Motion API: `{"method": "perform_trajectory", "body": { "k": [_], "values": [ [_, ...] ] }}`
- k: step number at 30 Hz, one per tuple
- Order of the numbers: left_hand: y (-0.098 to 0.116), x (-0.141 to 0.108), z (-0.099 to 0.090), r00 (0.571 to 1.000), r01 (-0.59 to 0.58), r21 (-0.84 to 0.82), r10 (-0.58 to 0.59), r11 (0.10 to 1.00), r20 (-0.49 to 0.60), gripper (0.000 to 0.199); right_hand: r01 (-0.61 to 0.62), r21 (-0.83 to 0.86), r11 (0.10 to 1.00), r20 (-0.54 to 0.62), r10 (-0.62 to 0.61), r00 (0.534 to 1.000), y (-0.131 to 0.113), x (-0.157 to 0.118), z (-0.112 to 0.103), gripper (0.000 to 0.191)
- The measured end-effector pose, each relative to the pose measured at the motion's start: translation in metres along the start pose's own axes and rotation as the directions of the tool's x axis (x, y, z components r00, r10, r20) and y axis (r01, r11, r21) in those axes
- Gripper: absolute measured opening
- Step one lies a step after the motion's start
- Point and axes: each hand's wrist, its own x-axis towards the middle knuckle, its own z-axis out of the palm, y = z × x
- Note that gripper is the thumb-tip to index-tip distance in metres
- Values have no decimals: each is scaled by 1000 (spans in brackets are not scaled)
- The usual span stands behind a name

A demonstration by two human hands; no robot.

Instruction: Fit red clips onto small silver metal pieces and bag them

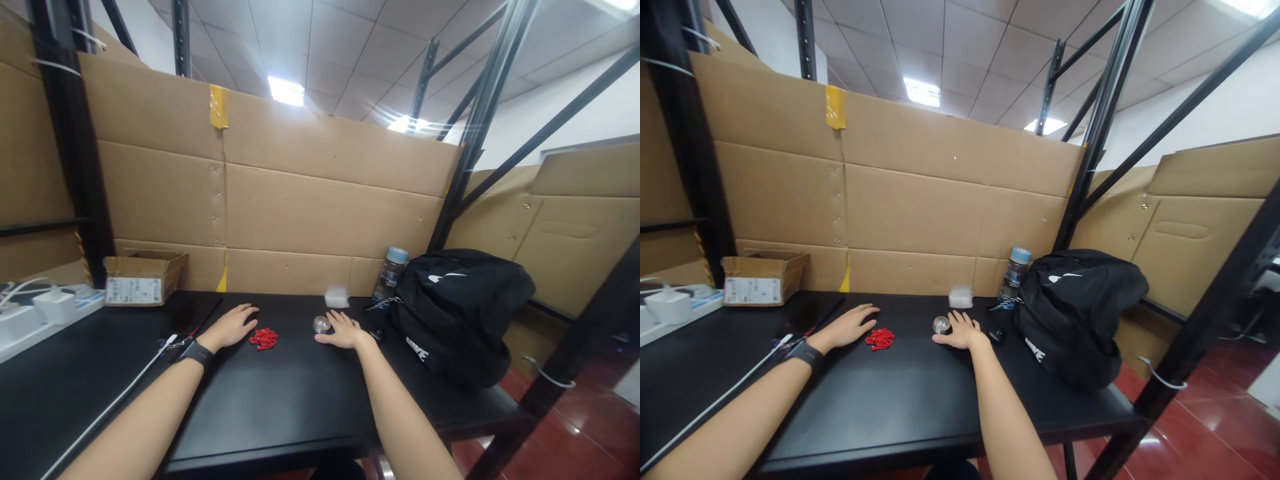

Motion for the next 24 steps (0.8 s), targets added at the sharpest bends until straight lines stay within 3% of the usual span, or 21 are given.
{"method": "perform_trajectory", "body": {
  "k": [7,17,24],
  "values": [
    [7,-1,7,989,147,68,-149,987,25,59,-77,-7,997,-180,74,981,-4,-16,22,100],
    [18,-6,0,983,177,65,-180,982,46,58,-131,-24,991,-197,124,973,-14,-25,20,95],
    [11,-4,0,981,170,24,-171,985,91,58,-124,-26,992,-214,116,970,-12,-24,22,93]
  ]
}}
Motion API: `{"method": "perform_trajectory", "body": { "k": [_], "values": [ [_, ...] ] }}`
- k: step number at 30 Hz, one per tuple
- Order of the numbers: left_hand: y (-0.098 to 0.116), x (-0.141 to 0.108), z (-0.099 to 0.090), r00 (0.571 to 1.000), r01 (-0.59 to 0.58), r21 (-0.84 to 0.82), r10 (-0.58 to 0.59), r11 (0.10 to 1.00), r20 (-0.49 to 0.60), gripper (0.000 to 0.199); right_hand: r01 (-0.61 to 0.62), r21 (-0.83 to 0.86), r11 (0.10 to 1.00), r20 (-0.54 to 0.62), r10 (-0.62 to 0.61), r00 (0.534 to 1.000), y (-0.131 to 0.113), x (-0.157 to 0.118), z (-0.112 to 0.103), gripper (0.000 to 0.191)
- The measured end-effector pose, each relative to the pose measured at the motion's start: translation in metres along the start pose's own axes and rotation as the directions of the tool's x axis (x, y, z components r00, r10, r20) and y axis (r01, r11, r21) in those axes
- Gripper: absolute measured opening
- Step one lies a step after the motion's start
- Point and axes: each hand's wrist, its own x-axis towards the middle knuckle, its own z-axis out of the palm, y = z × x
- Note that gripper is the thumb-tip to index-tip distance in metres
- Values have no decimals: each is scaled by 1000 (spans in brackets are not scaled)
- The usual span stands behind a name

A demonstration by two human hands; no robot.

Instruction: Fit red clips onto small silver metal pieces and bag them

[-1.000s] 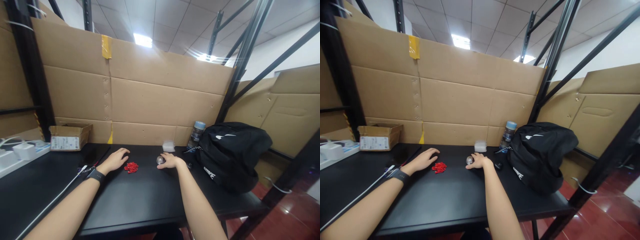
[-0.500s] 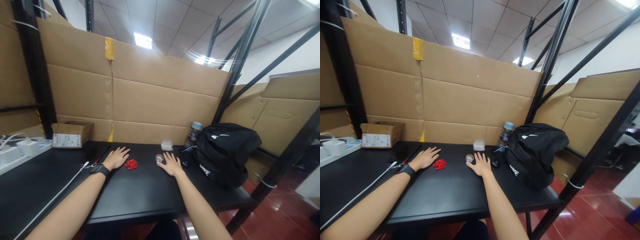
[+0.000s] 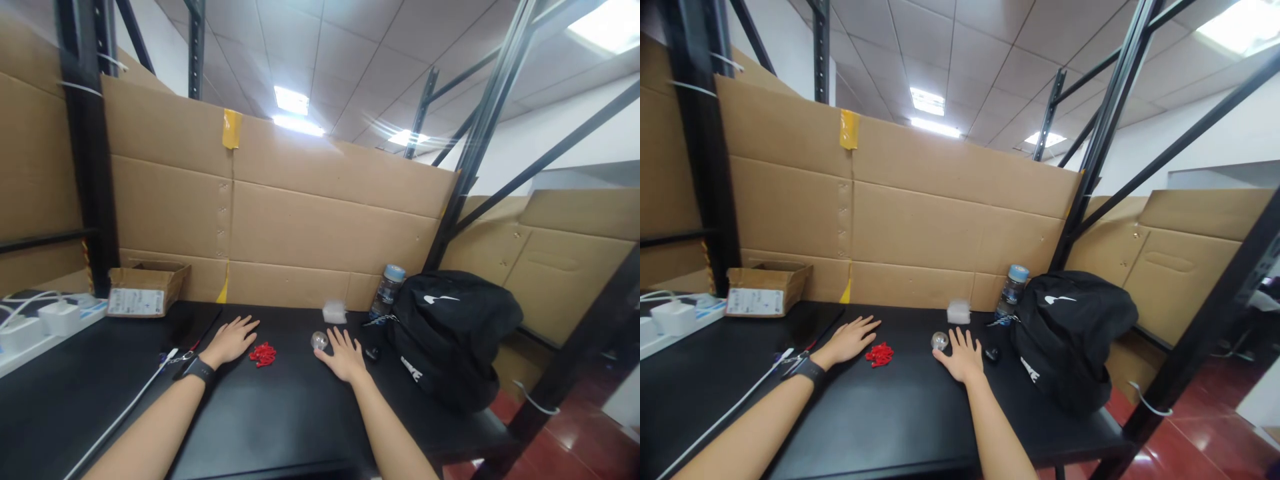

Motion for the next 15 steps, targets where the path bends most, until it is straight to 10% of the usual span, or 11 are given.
{"method": "perform_trajectory", "body": {
  "k": [15],
  "values": [
    [15,-14,-12,1000,4,18,-3,1000,-15,55,-11,-1,1000,3,11,1000,-4,-7,-7,89]
  ]
}}
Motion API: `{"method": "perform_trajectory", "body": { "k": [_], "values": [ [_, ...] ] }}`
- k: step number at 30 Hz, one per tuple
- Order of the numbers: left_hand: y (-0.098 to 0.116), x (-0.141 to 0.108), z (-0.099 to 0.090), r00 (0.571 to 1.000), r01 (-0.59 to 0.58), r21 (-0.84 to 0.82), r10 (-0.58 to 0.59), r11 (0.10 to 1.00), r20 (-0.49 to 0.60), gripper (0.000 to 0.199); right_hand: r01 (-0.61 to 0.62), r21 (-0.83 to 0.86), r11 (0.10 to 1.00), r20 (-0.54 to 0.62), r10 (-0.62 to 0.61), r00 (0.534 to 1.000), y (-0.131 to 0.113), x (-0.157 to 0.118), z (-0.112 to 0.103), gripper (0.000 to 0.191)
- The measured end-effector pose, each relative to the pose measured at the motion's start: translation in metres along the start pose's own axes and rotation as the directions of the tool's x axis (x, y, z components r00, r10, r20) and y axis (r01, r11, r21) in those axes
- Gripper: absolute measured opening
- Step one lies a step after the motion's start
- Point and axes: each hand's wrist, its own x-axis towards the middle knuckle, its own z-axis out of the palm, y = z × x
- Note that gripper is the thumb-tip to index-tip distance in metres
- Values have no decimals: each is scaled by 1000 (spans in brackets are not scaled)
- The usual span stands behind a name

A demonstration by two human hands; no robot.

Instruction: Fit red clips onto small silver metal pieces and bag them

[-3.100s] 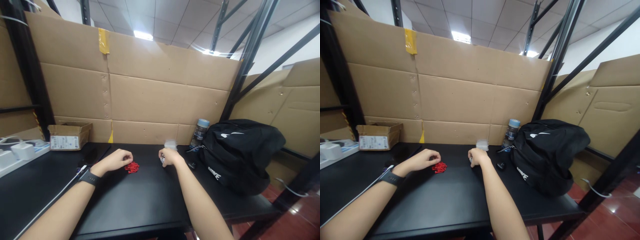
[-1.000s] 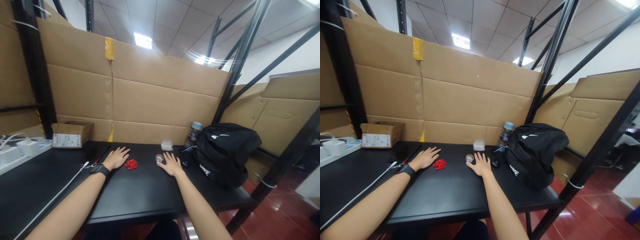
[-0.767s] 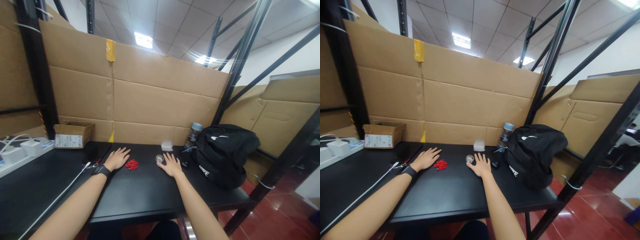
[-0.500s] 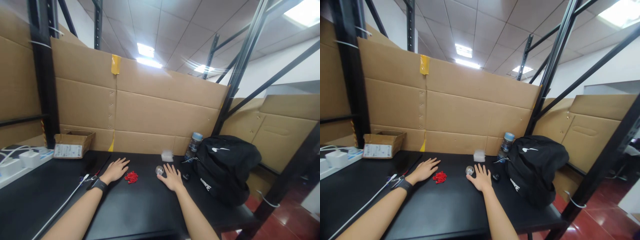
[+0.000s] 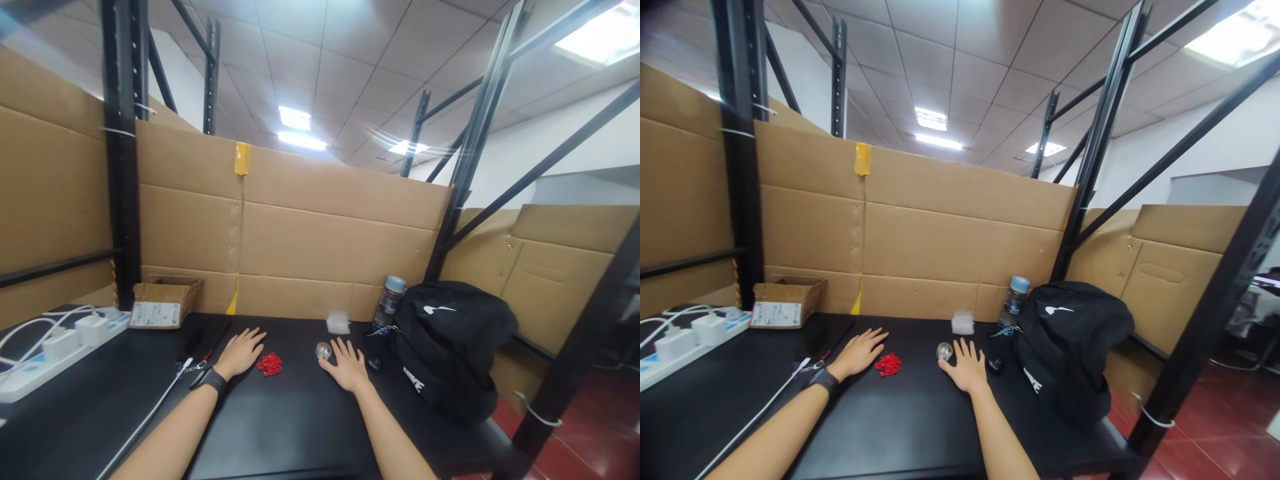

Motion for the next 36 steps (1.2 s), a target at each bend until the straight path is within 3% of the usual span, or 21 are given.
{"method": "perform_trajectory", "body": {
  "k": [10,16,19,21,25,30,36],
  "values": [
    [-11,9,8,1000,-5,-32,5,999,5,54,18,44,999,-8,-18,1000,11,12,6,90],
    [-4,7,-5,998,-54,-128,50,990,-40,43,37,131,991,-48,-31,998,13,16,2,82],
    [10,3,-21,978,-190,-243,163,951,-126,36,203,172,964,-134,-182,974,9,19,-12,67],
    [21,-1,-33,962,-260,-281,221,924,-164,33,322,211,923,-102,-307,946,5,26,-24,55],
    [35,-9,-49,950,-308,-289,279,906,-137,25,355,238,904,-16,-362,932,-2,41,-38,54],
    [36,-13,-54,938,-340,-262,345,903,-27,20,394,330,858,-147,-365,919,-5,39,-22,52],
    [40,-12,-49,926,-358,-241,376,902,29,18,441,434,785,-208,-389,897,-2,37,-13,48]
  ]
}}
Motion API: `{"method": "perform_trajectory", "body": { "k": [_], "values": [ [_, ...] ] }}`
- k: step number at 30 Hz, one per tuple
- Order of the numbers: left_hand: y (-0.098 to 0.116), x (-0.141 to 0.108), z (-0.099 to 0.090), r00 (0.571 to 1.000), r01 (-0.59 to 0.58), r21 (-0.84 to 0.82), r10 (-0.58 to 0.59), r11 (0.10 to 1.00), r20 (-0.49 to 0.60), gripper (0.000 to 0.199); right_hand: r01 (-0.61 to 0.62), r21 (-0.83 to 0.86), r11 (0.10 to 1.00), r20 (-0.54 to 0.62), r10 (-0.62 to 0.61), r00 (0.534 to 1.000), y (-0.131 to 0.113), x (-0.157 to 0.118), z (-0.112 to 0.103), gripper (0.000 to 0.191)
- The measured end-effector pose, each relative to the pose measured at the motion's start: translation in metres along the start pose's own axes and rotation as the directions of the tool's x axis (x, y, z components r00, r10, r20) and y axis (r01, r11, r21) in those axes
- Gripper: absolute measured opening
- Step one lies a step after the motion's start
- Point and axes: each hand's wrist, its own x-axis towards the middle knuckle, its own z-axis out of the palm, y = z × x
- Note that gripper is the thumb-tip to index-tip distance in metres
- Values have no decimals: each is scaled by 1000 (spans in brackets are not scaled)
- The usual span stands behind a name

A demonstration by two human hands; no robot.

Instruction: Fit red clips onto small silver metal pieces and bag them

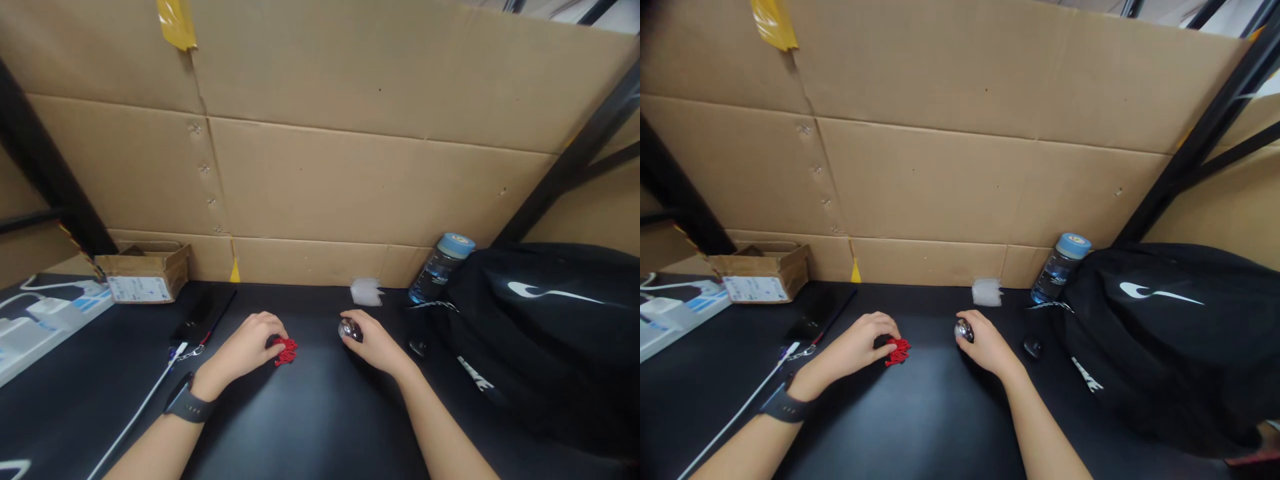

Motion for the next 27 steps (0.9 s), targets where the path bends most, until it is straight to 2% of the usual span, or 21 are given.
{"method": "perform_trajectory", "body": {
  "k": [5,11,18,23,27],
  "values": [
    [1,1,3,999,-11,17,12,1000,-38,14,11,-13,1000,-13,-11,1000,3,0,-1,41],
    [-1,1,2,994,12,33,-8,999,-107,10,19,-1,1000,-26,-19,999,5,0,-1,41],
    [7,2,-2,981,3,-32,-9,999,-196,18,-1,59,998,-114,8,993,6,2,1,46],
    [15,4,-1,964,-34,-90,9,995,-267,23,91,132,987,-230,-59,971,-17,3,3,41],
    [23,4,-2,942,-33,-103,-4,994,-337,21,173,279,945,-291,-89,953,-43,2,10,41]
  ]
}}
